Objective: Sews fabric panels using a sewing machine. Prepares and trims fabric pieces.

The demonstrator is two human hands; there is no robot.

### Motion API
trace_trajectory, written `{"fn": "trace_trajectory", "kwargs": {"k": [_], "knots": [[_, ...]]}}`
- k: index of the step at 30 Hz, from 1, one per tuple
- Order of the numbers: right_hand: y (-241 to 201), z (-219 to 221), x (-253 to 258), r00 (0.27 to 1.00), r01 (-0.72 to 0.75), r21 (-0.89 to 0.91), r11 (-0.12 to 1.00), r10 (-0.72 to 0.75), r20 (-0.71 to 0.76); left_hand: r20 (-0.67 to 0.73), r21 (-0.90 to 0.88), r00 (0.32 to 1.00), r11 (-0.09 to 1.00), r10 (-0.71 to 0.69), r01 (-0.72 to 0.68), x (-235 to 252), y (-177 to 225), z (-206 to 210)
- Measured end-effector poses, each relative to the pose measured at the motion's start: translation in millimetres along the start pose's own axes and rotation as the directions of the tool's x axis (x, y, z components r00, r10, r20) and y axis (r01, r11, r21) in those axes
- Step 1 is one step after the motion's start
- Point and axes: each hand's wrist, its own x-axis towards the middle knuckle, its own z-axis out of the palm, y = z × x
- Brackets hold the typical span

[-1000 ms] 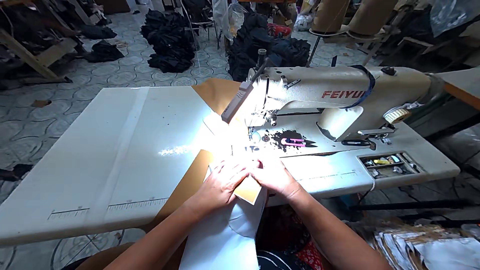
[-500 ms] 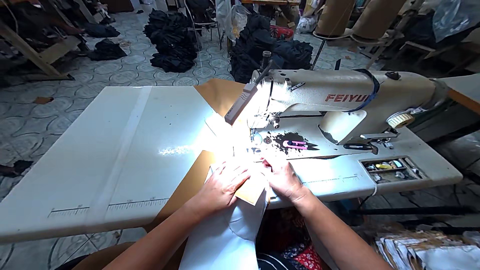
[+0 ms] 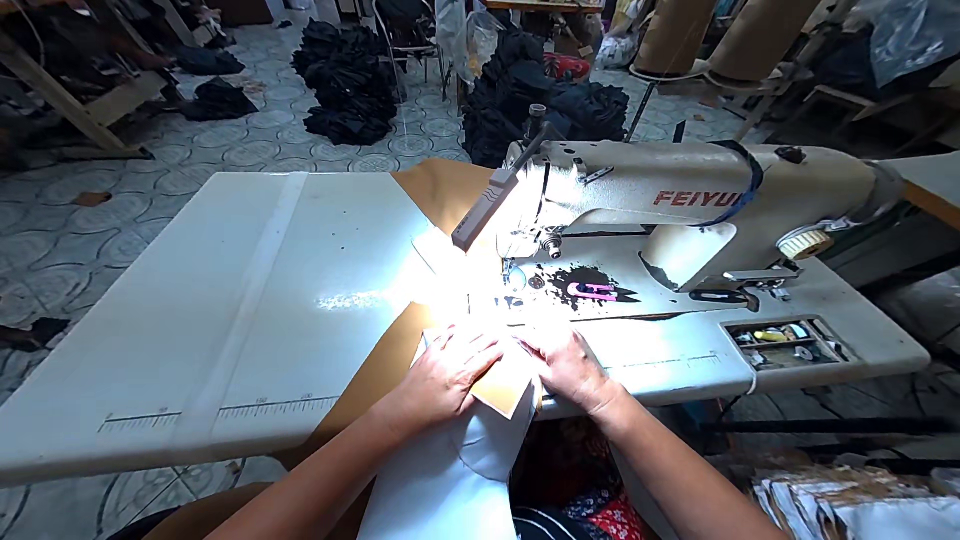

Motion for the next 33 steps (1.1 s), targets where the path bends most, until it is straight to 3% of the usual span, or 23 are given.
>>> {"fn": "trace_trajectory", "kwargs": {"k": [8, 18, 26, 29, 33], "knots": [[2.9, 8.4, -8.3, 0.982, 0.066, -0.086, 0.994, -0.08, -0.174, 0.022, -0.002, 1.0, 1.0, -0.001, 0.001, -0.7, 0.1, -1.3], [2.7, 12.5, -12.7, 0.971, 0.043, -0.076, 0.996, -0.059, -0.233, 0.017, 0.003, 1.0, 1.0, 0.007, -0.007, -0.8, 0.0, -1.4], [1.6, 2.6, -5.0, 0.996, -0.023, 0.049, 0.999, 0.028, -0.088, 0.017, 0.011, 1.0, 1.0, 0.019, -0.019, 2.9, 0.7, -2.3], [3.3, -0.7, -1.4, 0.999, -0.006, 0.075, 0.997, 0.009, -0.04, 0.141, 0.034, 0.989, 0.999, -0.04, 0.035, 11.8, 14.0, -15.5], [3.4, -2.0, -0.8, 1.0, -0.025, 0.065, 0.998, 0.025, 0.008, 0.099, 0.115, 0.988, 0.988, -0.118, 0.106, 18.1, 31.7, -8.3]]}}
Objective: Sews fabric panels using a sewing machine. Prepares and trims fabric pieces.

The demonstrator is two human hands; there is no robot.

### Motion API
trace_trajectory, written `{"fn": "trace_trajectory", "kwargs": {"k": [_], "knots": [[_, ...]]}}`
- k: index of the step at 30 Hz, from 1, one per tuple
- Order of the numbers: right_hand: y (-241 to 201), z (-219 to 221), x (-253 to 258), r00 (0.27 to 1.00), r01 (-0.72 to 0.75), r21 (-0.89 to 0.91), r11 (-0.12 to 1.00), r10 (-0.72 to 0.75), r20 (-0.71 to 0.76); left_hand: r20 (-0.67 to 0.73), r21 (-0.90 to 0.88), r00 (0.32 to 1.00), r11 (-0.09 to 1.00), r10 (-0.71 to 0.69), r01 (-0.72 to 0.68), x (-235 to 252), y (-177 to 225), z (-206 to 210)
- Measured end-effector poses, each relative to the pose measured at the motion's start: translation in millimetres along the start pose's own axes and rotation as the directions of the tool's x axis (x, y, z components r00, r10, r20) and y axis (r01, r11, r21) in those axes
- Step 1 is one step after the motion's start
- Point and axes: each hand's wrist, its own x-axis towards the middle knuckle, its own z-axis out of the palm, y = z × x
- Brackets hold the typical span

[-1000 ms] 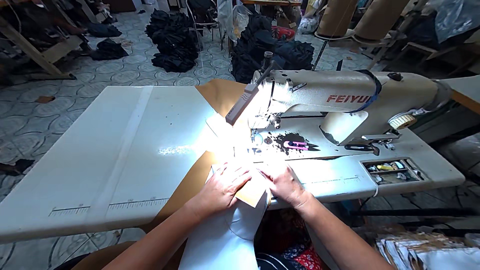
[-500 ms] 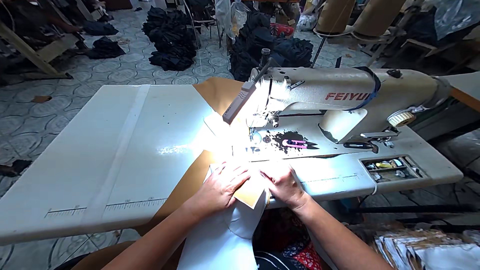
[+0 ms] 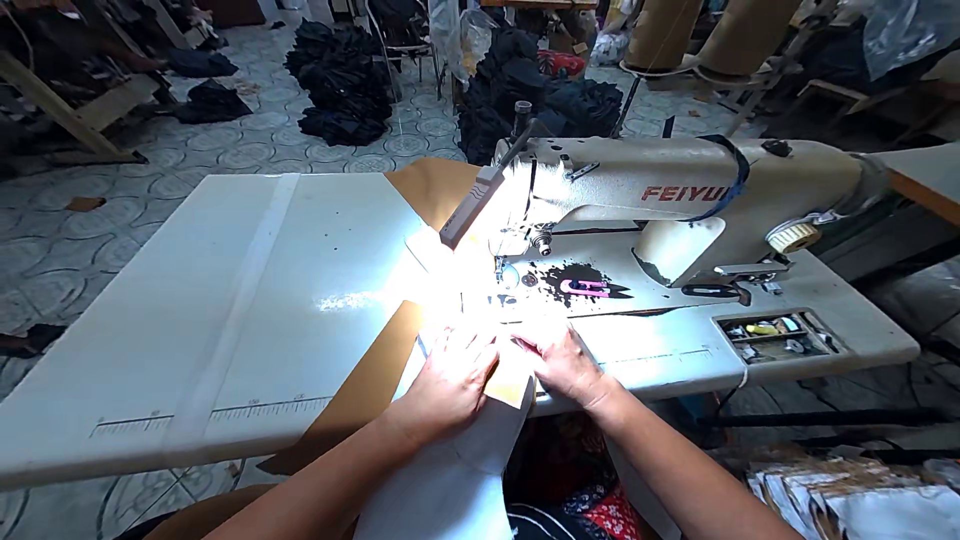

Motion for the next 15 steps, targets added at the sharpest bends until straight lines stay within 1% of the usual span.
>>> {"fn": "trace_trajectory", "kwargs": {"k": [2, 4, 6, 9, 12, 15], "knots": [[2.0, 0.7, 0.6, 1.0, -0.016, -0.005, 1.0, 0.016, 0.003, -0.055, -0.015, 0.998, 0.999, -0.03, 0.029, 0.5, 2.1, 8.8], [3.2, 0.4, 2.5, 0.999, -0.035, 0.008, 0.999, 0.035, 0.003, -0.127, -0.031, 0.992, 0.999, -0.013, 0.009, 0.6, -5.7, 18.3], [5.1, -1.1, 7.3, 0.998, -0.054, 0.009, 0.999, 0.054, 0.032, -0.131, -0.071, 0.991, 0.997, 0.006, -0.015, 2.0, -15.3, 21.2], [7.9, -3.9, 21.4, 0.985, -0.106, -0.033, 0.994, 0.109, 0.13, -0.001, -0.139, 1.0, 0.99, 0.02, -0.02, 11.5, -28.6, 12.2], [7.1, -10.3, 41.3, 0.949, -0.194, -0.073, 0.978, 0.206, 0.239, 0.116, -0.188, 0.993, 0.982, -0.002, 0.024, 25.6, -42.4, 2.9], [9.8, -12.5, 60.2, 0.928, -0.218, -0.097, 0.971, 0.237, 0.289, 0.196, -0.161, 0.98, 0.985, -0.03, 0.062, 39.9, -56.2, 0.1]]}}
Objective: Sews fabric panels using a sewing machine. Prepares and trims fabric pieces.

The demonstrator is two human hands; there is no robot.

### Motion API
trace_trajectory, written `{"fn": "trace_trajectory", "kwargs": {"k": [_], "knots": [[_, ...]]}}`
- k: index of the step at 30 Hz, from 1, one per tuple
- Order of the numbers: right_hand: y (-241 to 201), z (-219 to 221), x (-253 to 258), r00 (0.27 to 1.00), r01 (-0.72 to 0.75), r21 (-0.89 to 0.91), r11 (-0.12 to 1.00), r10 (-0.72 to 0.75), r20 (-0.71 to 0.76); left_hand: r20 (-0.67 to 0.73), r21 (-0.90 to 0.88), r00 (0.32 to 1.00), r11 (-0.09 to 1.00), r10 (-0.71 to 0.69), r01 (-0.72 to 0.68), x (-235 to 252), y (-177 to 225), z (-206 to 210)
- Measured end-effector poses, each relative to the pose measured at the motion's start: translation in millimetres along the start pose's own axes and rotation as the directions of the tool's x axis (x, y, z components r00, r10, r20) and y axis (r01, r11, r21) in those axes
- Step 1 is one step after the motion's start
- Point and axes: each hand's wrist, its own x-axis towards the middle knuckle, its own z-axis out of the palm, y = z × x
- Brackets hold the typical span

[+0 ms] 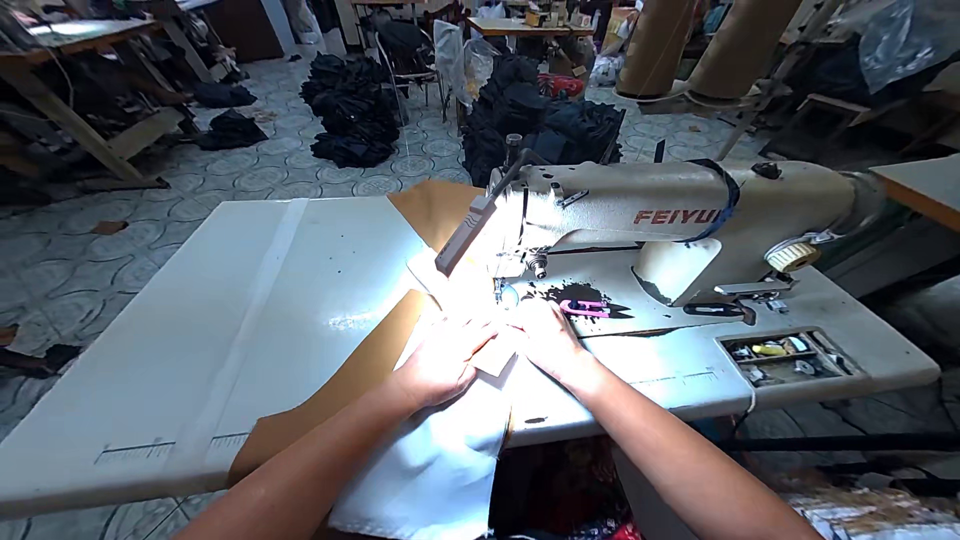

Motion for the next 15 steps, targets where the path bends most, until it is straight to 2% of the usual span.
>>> {"fn": "trace_trajectory", "kwargs": {"k": [5, 15], "knots": [[5.6, 2.6, 15.9, 0.998, -0.008, -0.016, 1.0, 0.007, -0.06, -0.001, 0.044, 1.0, 0.999, 0.014, -0.014, 14.7, -14.1, -5.3], [7.8, 6.1, 22.0, 0.987, -0.138, 0.025, 0.99, 0.14, -0.083, -0.071, 0.012, 0.994, 0.996, 0.084, -0.083, 24.6, -21.5, -6.0]]}}
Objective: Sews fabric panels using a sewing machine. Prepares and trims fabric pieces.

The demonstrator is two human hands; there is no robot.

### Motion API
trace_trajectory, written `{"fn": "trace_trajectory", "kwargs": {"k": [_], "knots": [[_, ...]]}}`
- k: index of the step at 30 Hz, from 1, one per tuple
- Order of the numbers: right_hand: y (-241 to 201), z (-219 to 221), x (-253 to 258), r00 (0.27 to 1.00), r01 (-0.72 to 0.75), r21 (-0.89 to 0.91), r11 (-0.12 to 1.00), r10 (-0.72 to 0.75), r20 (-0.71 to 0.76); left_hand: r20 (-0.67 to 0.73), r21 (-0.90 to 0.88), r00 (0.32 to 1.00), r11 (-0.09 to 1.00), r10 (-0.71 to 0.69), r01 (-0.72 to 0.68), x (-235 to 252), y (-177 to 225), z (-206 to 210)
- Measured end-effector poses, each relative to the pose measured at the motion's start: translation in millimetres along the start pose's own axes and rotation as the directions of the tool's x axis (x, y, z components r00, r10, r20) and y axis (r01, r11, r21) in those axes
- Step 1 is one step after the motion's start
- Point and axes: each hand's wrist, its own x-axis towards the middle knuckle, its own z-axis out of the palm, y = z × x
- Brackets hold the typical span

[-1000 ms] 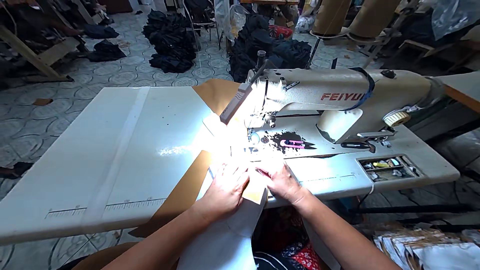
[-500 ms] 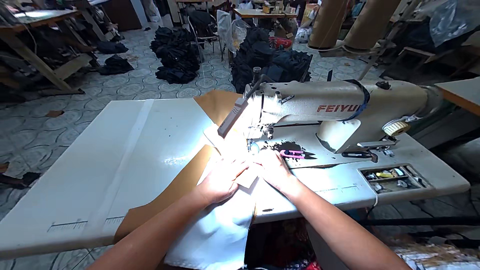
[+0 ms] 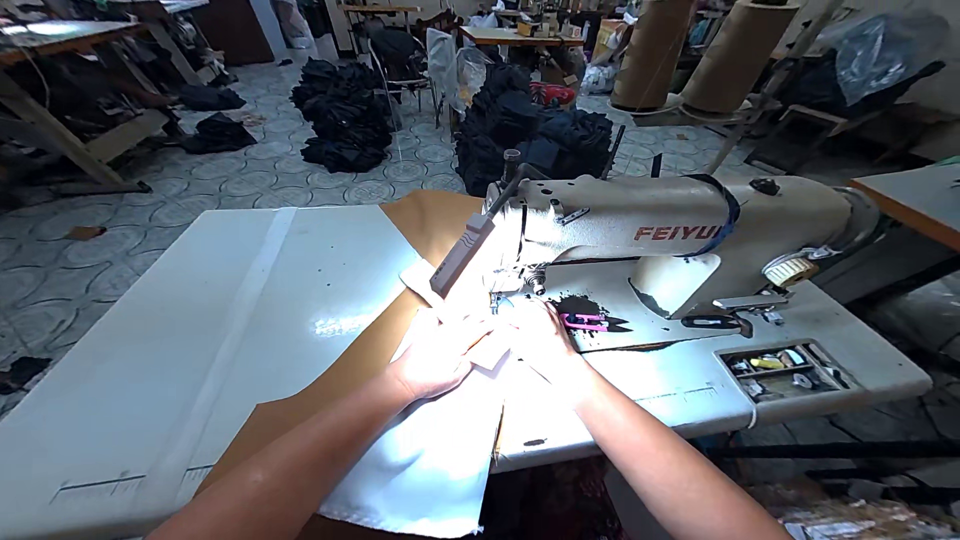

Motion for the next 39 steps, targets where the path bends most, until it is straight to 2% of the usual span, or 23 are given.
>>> {"fn": "trace_trajectory", "kwargs": {"k": [7, 12, 14, 15, 17, 18, 19, 22, 25, 29, 39], "knots": [[-0.2, 1.8, 1.3, 1.0, -0.01, 0.022, 1.0, 0.01, -0.02, 0.06, 0.002, 0.998, 1.0, -0.012, 0.012, 3.5, -5.5, -0.7], [1.4, 2.5, 4.5, 0.997, -0.075, 0.045, 0.996, 0.075, 0.012, 0.242, 0.073, 0.968, 0.996, -0.069, 0.053, 9.8, -1.6, -20.2], [9.9, 9.4, 4.3, 0.998, -0.008, 0.103, 0.995, 0.015, -0.064, 0.315, 0.024, 0.949, 1.0, -0.02, 0.013, 5.1, 9.0, -32.2], [12.2, 9.2, 2.8, 0.997, 0.007, 0.147, 0.989, 0.004, -0.078, 0.316, -0.002, 0.949, 1.0, 0.021, -0.021, 0.2, 19.5, -36.8], [9.8, 2.5, -8.6, 0.996, 0.042, 0.127, 0.991, -0.031, -0.085, 0.298, -0.054, 0.95, 0.995, 0.093, -0.081, -15.1, 44.6, -41.0], [7.0, -0.9, -22.2, 0.992, 0.077, 0.09, 0.993, -0.068, -0.105, 0.263, -0.054, 0.959, 0.994, 0.108, -0.097, -25.5, 57.3, -39.6], [3.9, -1.9, -39.9, 0.973, 0.141, 0.05, 0.989, -0.129, -0.193, 0.213, -0.027, 0.972, 0.995, 0.095, -0.091, -37.1, 69.3, -35.2], [-3.3, 14.3, -97.2, 0.873, 0.255, 0.056, 0.965, -0.205, -0.442, -0.12, 0.103, 0.993, 0.995, 0.014, -0.002, -68.5, 93.8, 0.1], [-15.3, 45.8, -152.9, 0.844, 0.279, 0.047, 0.959, -0.222, -0.488, -0.287, 0.129, 0.957, 0.988, -0.046, 0.086, -85.4, 101.5, 27.0], [-27.0, 71.9, -177.8, 0.844, 0.26, -0.023, 0.965, -0.239, -0.48, -0.399, 0.015, 0.909, 0.99, -0.121, 0.139, -93.8, 100.9, 40.5], [-30.1, 70.3, -175.4, 0.847, 0.242, -0.025, 0.97, -0.224, -0.482, -0.524, -0.169, 0.835, 0.982, -0.166, 0.089, -97.4, 97.3, 41.3]]}}
